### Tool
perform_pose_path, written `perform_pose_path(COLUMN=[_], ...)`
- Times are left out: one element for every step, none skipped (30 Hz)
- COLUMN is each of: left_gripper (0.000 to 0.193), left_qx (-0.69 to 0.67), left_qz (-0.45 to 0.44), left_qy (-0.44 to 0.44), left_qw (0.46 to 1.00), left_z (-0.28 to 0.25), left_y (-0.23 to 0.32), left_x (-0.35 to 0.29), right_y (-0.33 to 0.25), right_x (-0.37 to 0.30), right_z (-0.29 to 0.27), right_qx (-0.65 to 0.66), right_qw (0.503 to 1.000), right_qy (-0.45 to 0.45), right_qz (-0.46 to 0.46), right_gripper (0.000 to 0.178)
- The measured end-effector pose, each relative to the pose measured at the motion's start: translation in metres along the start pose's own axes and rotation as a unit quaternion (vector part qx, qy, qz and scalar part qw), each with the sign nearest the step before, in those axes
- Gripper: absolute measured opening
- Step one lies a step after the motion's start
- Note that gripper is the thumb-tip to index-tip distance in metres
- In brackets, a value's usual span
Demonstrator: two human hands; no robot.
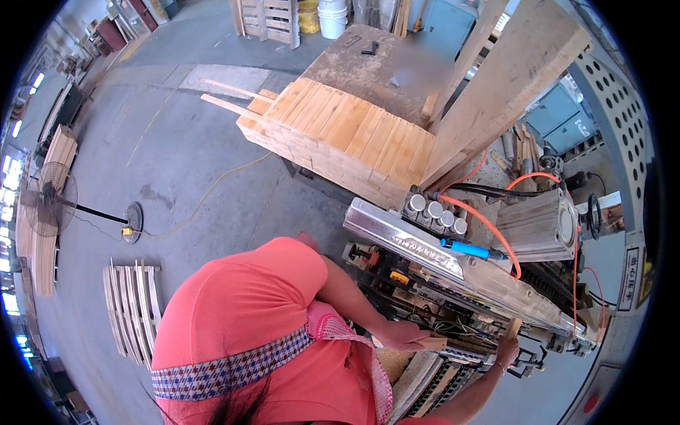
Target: The person operates a woodworking machine to process small wooden blocks. They repeatedly pick up blocks, feed them into the machine, and place the processed pieces onto a stack on a nearby table.
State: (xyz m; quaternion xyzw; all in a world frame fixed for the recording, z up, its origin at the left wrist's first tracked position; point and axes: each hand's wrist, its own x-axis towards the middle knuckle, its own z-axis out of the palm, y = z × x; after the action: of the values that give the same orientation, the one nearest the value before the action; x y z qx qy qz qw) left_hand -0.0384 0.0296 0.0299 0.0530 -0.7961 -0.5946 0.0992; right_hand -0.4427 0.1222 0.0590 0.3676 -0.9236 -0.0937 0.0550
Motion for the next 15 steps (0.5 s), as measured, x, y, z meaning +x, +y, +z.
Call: perform_pose_path(left_gripper=[0.034,0.034,0.035,0.036,0.036,0.036,0.036,0.036,0.036,0.036,0.036,0.035,0.035,0.034,0.033], left_qx=[-0.007,-0.009,-0.012,-0.014,-0.007,0.001,0.008,0.015,0.022,0.029,0.037,0.044,0.052,0.060,0.067], left_qz=[-0.008,-0.010,-0.011,-0.013,-0.005,0.002,0.009,-0.004,-0.016,-0.029,-0.045,-0.060,-0.076,-0.081,-0.074], left_qy=[-0.006,-0.005,-0.005,-0.004,0.008,0.020,0.032,0.025,0.018,0.010,0.016,0.021,0.024,0.027,0.043], left_qw=[1.000,1.000,1.000,1.000,1.000,1.000,0.999,1.000,0.999,0.999,0.998,0.997,0.995,0.994,0.994], left_z=[-0.001,-0.001,0.000,0.001,0.002,0.003,0.002,0.000,-0.004,-0.005,-0.002,0.001,0.004,0.006,0.007], left_y=[0.003,0.004,0.004,0.005,0.005,0.004,0.005,0.009,0.015,0.019,0.019,0.019,0.018,0.015,0.008], left_x=[0.000,0.000,0.000,0.000,-0.001,-0.002,-0.003,-0.004,-0.005,-0.005,-0.005,-0.004,-0.003,-0.001,0.000], right_y=[0.003,0.005,0.007,0.008,0.006,0.003,-0.001,-0.002,0.001,0.005,0.004,0.007,0.007,-0.005,-0.012], right_x=[-0.001,-0.001,-0.001,-0.001,-0.002,-0.001,0.000,-0.001,-0.002,-0.003,-0.004,-0.006,-0.007,-0.009,-0.009], right_z=[0.001,0.002,0.004,0.007,0.006,0.005,0.004,0.003,0.006,0.010,0.010,0.008,0.008,0.000,-0.008], right_qx=[0.005,0.011,0.027,0.042,0.058,0.042,0.026,0.009,0.014,0.020,0.026,0.056,0.054,0.054,0.052], right_qw=[1.000,1.000,1.000,0.999,0.997,0.998,0.999,1.000,0.999,0.999,0.998,0.996,0.997,0.998,0.999], right_qy=[-0.007,-0.012,0.003,0.017,0.032,0.028,0.025,0.021,0.034,0.047,0.060,0.059,0.038,0.015,-0.006], right_qz=[-0.002,-0.003,-0.010,-0.017,-0.025,-0.022,-0.020,-0.014,-0.017,-0.019,-0.023,-0.040,-0.031,-0.020,-0.001], right_gripper=[0.041,0.041,0.041,0.041,0.040,0.039,0.039,0.038,0.037,0.037,0.037,0.040,0.041,0.042,0.043])
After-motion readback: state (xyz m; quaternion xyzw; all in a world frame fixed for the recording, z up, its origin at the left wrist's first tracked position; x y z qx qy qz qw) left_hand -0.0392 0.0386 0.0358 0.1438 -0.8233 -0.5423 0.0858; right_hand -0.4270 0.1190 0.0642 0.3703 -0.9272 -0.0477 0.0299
